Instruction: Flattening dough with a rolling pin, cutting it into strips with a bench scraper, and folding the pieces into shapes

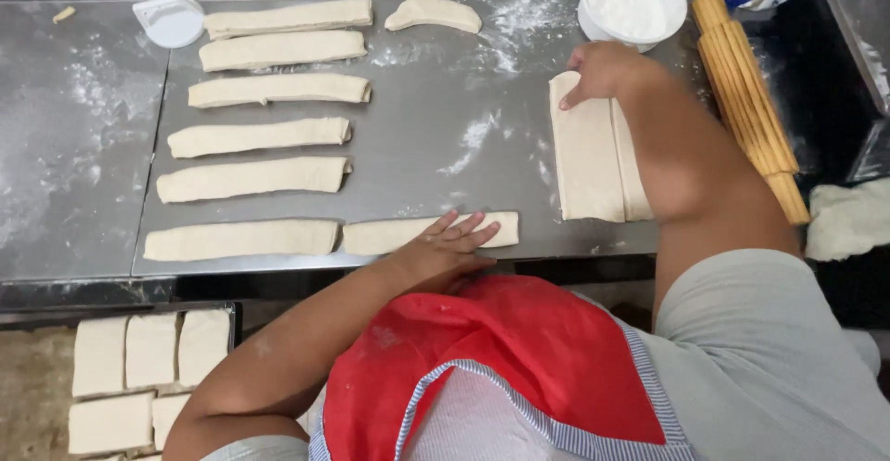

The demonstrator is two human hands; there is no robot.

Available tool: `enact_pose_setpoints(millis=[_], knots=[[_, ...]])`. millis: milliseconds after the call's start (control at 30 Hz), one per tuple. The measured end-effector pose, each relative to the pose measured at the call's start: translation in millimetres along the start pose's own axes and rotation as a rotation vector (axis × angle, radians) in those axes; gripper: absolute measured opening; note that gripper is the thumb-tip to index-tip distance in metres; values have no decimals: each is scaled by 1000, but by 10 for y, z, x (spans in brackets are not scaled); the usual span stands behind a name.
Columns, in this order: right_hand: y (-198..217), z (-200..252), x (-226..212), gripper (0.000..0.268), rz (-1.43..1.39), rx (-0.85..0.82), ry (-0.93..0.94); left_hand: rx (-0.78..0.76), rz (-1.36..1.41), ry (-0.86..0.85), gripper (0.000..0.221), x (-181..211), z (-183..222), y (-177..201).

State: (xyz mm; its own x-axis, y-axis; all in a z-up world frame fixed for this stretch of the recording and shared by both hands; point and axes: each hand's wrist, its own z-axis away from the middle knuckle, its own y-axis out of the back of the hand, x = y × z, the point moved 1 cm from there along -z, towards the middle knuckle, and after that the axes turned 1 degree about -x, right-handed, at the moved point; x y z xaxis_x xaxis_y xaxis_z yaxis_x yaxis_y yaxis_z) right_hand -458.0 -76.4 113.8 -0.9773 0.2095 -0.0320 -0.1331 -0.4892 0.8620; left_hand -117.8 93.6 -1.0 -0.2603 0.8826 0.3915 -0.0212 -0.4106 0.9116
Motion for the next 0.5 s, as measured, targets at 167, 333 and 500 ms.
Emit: enact_pose_setpoints(millis=[167,333,500], knots=[[-161,-362,209,86,204,-27,117,348,244,0,37,-95,-85,-198],[-2,294,86,53,223,-38,194,515,433,105,30,72,-365,212],[264,1301,-26,33,252,23,287,585,372,390,99,59,-1082,358]])
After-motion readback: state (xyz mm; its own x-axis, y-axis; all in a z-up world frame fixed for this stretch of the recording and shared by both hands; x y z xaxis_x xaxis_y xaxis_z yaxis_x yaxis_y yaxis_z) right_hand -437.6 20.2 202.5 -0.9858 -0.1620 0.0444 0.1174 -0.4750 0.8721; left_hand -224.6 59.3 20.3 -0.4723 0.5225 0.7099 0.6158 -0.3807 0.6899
